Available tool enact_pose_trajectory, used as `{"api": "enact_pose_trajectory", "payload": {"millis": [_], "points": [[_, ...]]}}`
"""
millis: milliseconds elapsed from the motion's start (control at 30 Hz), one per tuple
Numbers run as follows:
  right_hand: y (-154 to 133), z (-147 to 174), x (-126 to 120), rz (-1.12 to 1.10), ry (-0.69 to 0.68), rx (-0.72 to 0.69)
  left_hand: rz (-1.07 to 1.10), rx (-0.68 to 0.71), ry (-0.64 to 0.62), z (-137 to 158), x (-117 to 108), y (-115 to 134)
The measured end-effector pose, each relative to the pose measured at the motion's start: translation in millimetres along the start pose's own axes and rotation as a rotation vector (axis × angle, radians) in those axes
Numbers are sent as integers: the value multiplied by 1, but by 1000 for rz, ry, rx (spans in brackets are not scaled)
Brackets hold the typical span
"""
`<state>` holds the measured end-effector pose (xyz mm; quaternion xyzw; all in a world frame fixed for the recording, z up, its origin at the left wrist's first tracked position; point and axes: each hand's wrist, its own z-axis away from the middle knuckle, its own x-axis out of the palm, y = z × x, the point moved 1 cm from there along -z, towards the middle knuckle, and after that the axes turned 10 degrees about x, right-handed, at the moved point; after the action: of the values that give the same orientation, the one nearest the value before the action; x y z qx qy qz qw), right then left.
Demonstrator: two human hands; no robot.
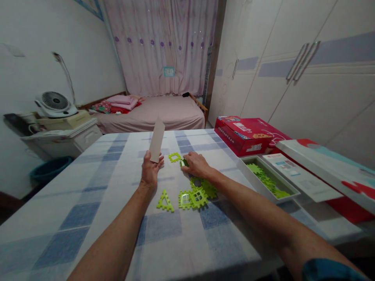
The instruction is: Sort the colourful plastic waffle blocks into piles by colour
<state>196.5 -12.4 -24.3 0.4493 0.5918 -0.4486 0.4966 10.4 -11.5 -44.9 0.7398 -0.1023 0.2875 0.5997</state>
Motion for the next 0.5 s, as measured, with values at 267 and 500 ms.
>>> {"api": "enact_pose_trajectory", "payload": {"millis": [267,500], "points": [[-9,-17,-9,-49,96,16,-11,1,11,-2,0,-3],[-39,-59,9,-52,-132,-129,-19,5,-21,-1,0,-1]]}}
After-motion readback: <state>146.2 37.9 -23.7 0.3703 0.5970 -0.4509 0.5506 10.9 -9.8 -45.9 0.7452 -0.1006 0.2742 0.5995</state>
